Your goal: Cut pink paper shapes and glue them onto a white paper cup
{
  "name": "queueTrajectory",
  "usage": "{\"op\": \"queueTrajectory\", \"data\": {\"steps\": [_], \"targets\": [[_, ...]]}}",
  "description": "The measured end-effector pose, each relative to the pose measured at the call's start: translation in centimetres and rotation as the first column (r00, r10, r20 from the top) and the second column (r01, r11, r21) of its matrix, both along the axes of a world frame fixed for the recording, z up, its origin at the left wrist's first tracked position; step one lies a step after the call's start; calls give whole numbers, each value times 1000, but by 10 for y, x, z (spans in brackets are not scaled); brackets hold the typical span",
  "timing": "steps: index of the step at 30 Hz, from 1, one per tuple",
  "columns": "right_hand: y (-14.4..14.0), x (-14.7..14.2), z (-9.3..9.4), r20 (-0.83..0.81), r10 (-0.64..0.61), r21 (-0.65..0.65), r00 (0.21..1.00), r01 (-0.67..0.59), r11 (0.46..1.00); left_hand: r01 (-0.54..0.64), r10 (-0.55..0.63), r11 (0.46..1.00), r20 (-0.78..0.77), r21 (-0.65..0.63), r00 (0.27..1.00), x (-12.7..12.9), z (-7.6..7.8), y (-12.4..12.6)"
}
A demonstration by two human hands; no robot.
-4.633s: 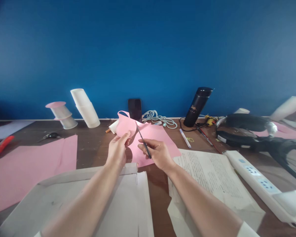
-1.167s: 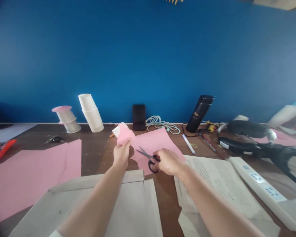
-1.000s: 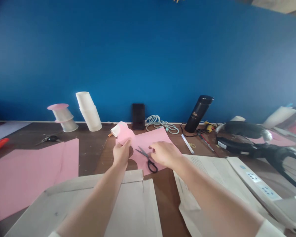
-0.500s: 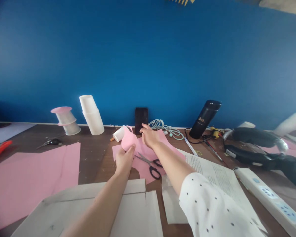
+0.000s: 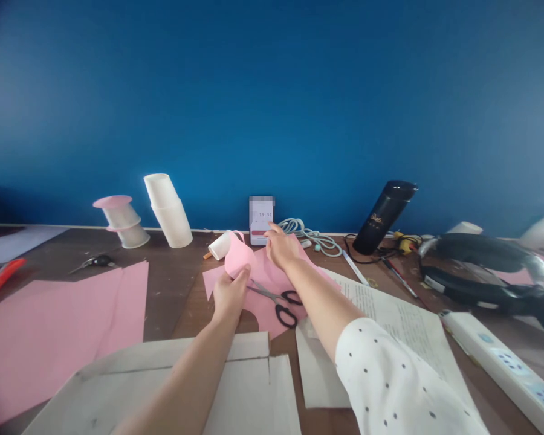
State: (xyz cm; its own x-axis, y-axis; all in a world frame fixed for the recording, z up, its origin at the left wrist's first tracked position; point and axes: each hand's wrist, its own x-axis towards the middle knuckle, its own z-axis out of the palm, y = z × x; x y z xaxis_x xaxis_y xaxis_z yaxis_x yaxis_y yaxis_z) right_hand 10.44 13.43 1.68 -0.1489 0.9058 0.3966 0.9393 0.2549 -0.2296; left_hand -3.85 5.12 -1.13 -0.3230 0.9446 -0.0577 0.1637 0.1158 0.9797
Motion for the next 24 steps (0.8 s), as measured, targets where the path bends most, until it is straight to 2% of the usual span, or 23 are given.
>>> {"op": "queueTrajectory", "data": {"steps": [5,7,11,15,17,19,22,24], "targets": [[-1,2,-1,-53,5,-8,999,-5,1000,4,-4,1000,-35,-4,999,0,0,0],[-2,3,-2,-162,38,-9,986,-40,999,4,-4,1000,-42,-5,999,0,0,0],[-10,8,-4,-414,85,20,906,-85,996,18,-17,1000,-42,14,999,0,3,-1],[-24,16,-6,-596,32,57,803,3,998,11,-11,1000,-31,8,999,-1,4,0],[-31,21,-8,-720,-8,68,694,82,994,18,-18,1000,-18,16,1000,-2,2,1],[-35,25,-11,-844,-45,52,535,165,985,23,-23,999,-14,25,1000,-2,0,2],[-37,32,-13,-973,-81,-27,217,242,970,43,-42,998,-32,44,999,-1,-2,2],[-38,41,-12,-996,-88,-88,-9,225,970,67,-62,995,-66,75,996,-1,-2,0]]}}
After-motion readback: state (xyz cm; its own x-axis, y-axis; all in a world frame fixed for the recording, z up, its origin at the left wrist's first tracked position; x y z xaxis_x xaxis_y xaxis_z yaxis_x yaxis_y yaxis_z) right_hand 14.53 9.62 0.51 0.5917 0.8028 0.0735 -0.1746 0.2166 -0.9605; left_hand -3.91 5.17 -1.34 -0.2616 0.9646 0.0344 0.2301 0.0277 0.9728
